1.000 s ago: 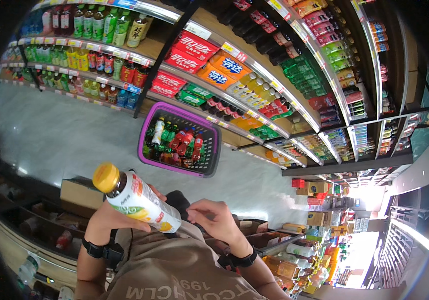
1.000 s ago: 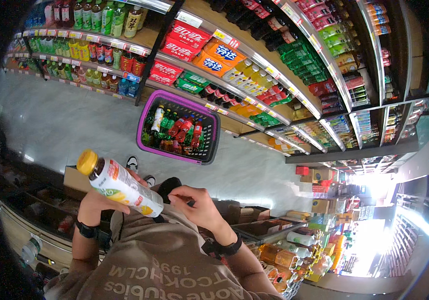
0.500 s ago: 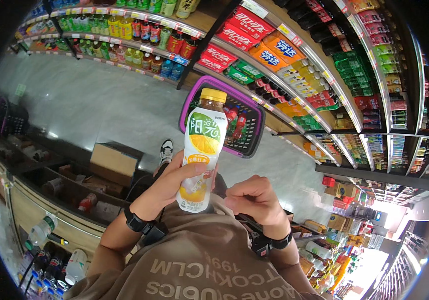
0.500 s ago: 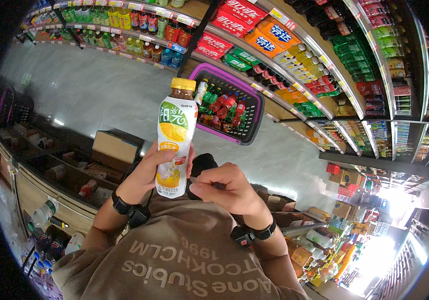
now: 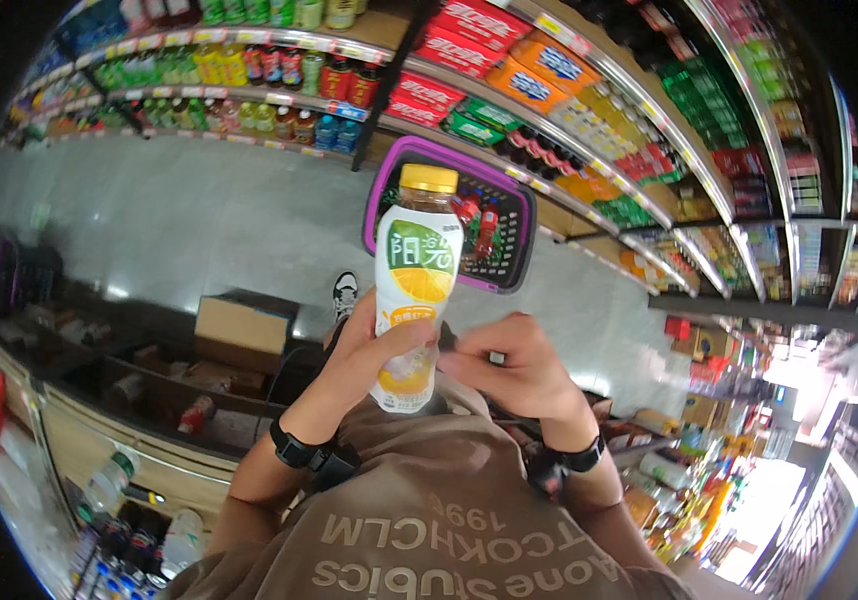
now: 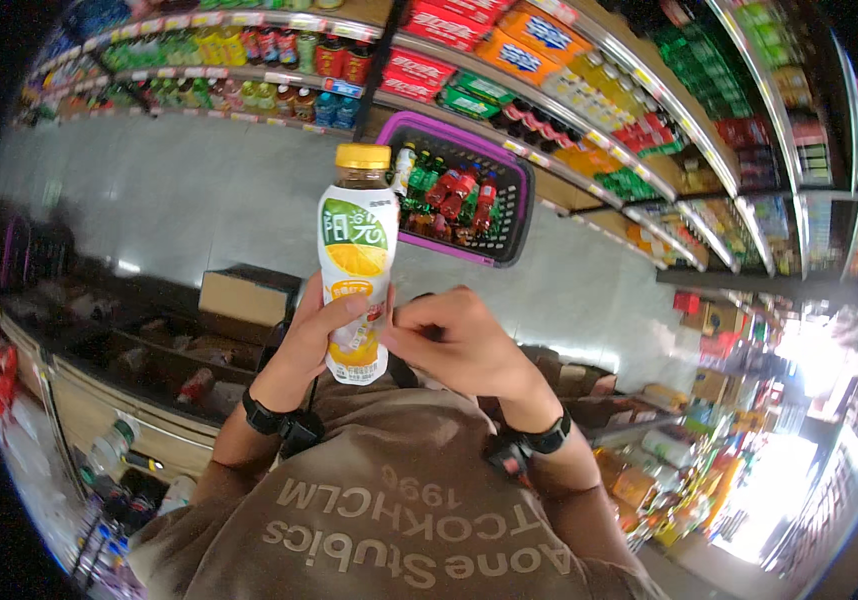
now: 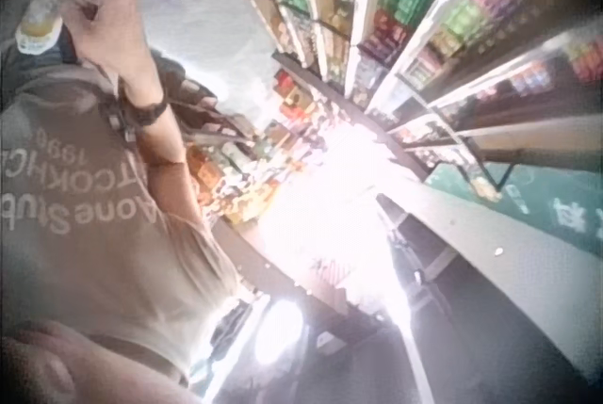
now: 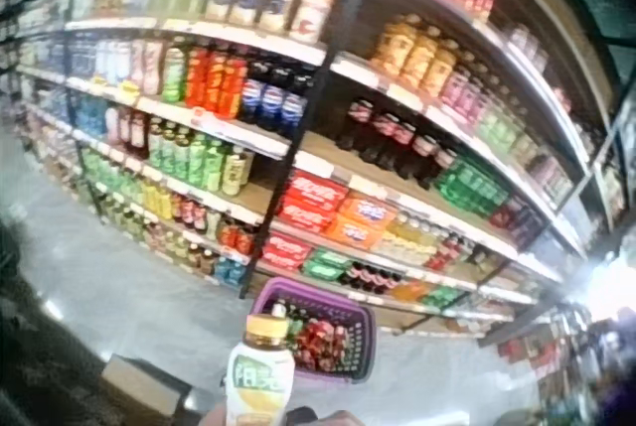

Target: Selecting bottled drinks from a supermarket refrigerator and placing them in a basket.

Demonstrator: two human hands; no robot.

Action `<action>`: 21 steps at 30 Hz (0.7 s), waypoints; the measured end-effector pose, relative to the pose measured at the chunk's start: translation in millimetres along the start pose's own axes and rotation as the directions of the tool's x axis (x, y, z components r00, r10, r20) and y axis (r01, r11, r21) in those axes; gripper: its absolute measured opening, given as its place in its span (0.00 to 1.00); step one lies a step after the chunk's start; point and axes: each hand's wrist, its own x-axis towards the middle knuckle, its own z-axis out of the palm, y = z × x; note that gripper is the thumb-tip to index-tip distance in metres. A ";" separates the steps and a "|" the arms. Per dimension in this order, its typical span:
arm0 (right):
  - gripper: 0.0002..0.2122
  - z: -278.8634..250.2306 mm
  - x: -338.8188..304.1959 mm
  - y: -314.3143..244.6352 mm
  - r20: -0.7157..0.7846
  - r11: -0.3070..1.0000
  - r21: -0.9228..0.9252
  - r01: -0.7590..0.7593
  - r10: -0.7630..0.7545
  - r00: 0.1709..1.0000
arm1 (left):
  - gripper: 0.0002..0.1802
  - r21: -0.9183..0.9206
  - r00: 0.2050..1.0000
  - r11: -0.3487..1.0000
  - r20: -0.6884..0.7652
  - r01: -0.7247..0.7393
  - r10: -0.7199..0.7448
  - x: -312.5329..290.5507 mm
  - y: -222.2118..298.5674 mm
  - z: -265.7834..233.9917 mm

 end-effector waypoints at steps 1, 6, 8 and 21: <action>0.15 -7.8 -2.3 6.2 0.045 0.992 0.130 -0.001 -0.005 0.999 | 0.21 -0.016 1.000 1.000 -0.011 -0.001 0.001 1.3 -3.6 0.8; 0.12 -15.7 -8.3 14.8 -0.044 0.978 -0.140 0.154 -0.161 0.986 | 0.20 0.019 0.997 1.000 -0.073 -0.021 0.023 9.4 -7.6 16.8; 0.11 -23.1 -13.5 11.9 0.080 0.982 0.183 0.049 -0.065 0.995 | 0.21 0.015 0.997 1.000 -0.069 -0.018 0.019 7.7 -9.6 20.8; 0.13 -31.1 -24.2 -10.2 0.061 0.997 -0.008 0.076 -0.075 0.995 | 0.38 -0.051 0.999 0.998 -0.015 0.045 -0.046 18.1 -18.7 29.0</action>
